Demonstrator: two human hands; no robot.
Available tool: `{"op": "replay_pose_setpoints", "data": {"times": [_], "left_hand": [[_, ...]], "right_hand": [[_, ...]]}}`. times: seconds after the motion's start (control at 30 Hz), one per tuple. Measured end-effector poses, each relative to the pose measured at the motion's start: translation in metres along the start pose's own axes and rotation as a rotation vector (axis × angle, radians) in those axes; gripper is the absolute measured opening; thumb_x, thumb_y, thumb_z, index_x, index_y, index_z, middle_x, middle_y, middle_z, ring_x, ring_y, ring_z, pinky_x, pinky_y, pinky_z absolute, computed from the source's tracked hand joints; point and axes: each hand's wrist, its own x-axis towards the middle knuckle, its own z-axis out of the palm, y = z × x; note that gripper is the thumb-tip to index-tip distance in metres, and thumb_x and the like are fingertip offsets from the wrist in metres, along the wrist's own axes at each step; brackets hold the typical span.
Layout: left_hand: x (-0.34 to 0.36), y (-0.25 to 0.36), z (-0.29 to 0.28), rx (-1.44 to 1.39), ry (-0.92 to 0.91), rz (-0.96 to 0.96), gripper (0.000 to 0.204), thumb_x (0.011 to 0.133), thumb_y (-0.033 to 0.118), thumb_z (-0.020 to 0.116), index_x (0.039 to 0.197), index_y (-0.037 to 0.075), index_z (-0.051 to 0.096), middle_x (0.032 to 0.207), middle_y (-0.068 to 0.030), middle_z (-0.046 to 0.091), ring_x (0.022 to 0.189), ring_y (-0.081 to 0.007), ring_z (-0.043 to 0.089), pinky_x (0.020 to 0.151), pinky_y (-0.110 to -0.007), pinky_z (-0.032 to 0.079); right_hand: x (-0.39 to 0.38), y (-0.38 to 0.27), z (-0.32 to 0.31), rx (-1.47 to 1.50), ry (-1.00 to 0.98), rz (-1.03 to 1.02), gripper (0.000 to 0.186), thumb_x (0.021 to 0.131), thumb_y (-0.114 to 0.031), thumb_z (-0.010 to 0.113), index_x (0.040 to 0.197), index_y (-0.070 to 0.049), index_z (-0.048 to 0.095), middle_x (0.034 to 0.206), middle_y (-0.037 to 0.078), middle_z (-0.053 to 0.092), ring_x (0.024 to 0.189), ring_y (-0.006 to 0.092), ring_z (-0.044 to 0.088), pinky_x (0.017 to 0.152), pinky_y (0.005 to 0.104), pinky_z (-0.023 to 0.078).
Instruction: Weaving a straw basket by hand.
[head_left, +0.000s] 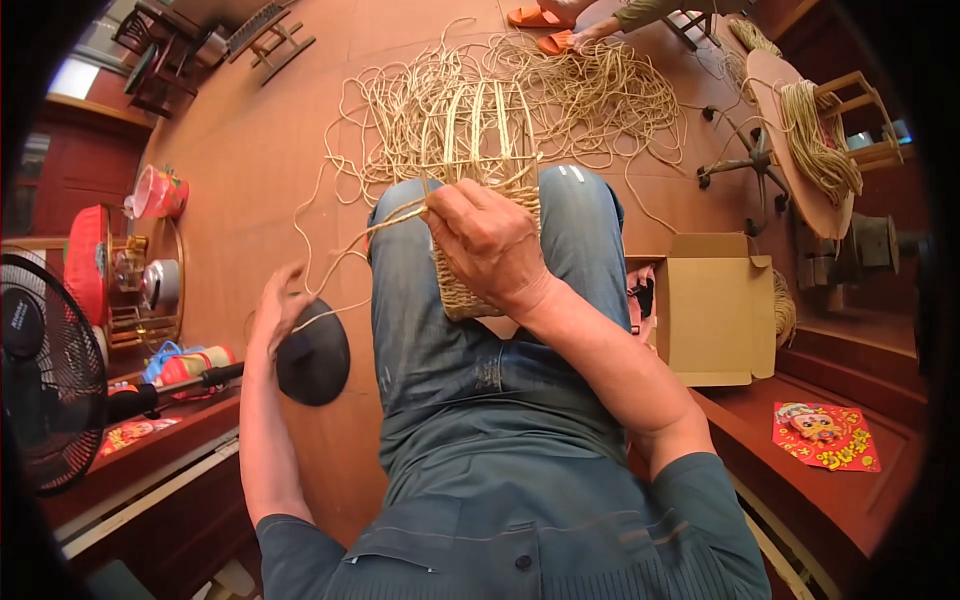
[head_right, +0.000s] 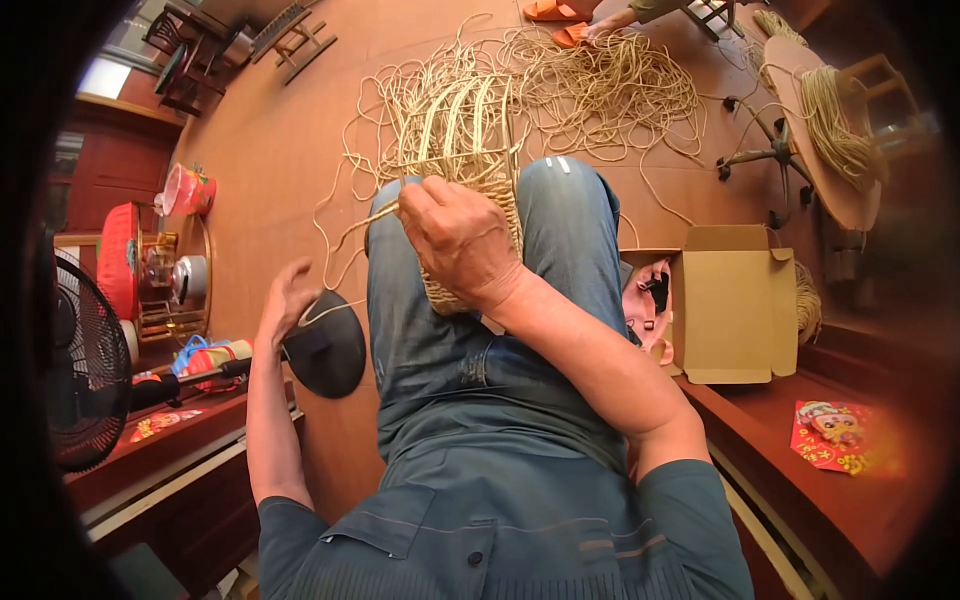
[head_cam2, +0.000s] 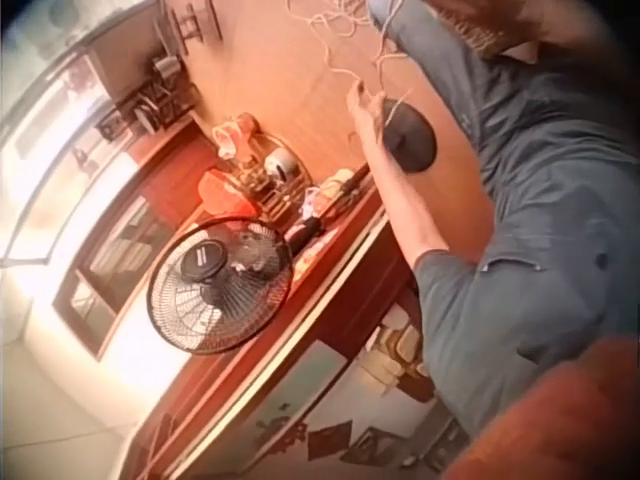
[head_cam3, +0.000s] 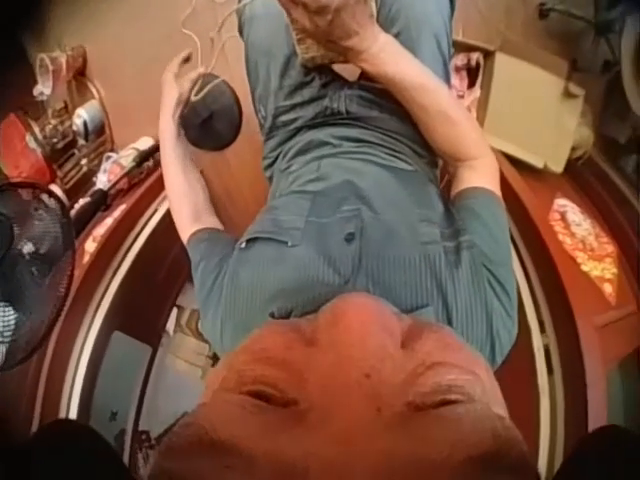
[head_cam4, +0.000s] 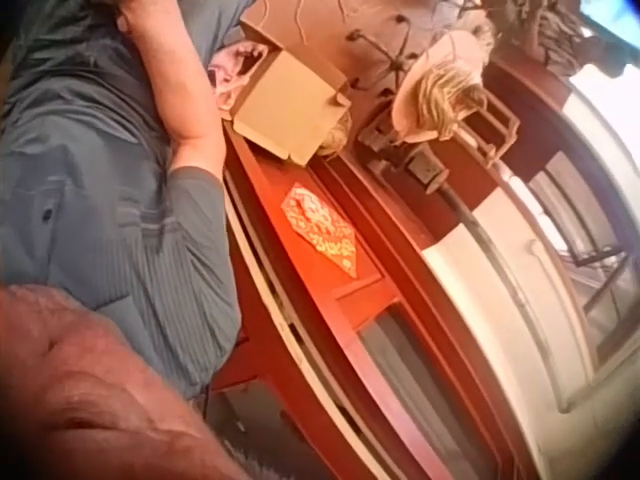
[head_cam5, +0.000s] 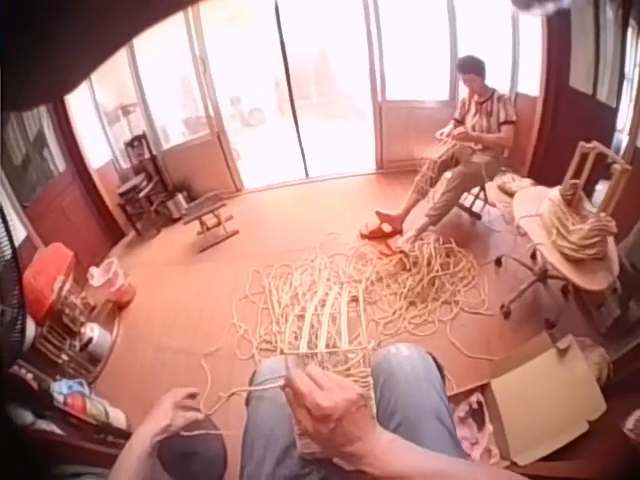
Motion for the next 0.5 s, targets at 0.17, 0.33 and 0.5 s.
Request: {"op": "replay_pose_setpoints", "data": {"times": [0.17, 0.33, 0.5], "left_hand": [[0.031, 0.222, 0.011, -0.502, -0.076, 0.045, 0.054, 0.094, 0.013, 0.078, 0.146, 0.009, 0.065, 0.120, -0.0038, 0.077, 0.064, -0.0060, 0.042, 0.064, -0.026, 0.046], [0.048, 0.235, 0.048, -0.599, 0.079, 0.168, 0.022, 0.102, 0.015, 0.073, 0.122, 0.006, 0.073, 0.094, -0.0052, 0.079, 0.076, -0.0089, 0.068, 0.068, -0.028, 0.053], [0.041, 0.231, 0.038, -0.443, 0.146, 0.049, 0.012, 0.104, 0.016, 0.068, 0.106, 0.006, 0.073, 0.078, -0.0051, 0.074, 0.072, -0.0127, 0.071, 0.067, -0.031, 0.053]], "right_hand": [[-0.004, 0.003, -0.006, -0.023, -0.004, 0.012, 0.010, 0.095, -0.009, 0.076, 0.099, -0.006, 0.068, 0.084, 0.011, 0.062, 0.077, 0.0331, 0.067, 0.067, 0.0423, 0.054], [-0.006, 0.003, -0.004, -0.017, -0.009, 0.015, 0.009, 0.095, -0.007, 0.077, 0.100, -0.005, 0.070, 0.086, 0.012, 0.064, 0.078, 0.0332, 0.068, 0.068, 0.0420, 0.055], [-0.004, 0.001, -0.004, -0.029, -0.008, 0.024, 0.010, 0.095, -0.008, 0.078, 0.099, -0.005, 0.068, 0.084, 0.011, 0.062, 0.074, 0.0324, 0.066, 0.065, 0.0416, 0.053]]}}
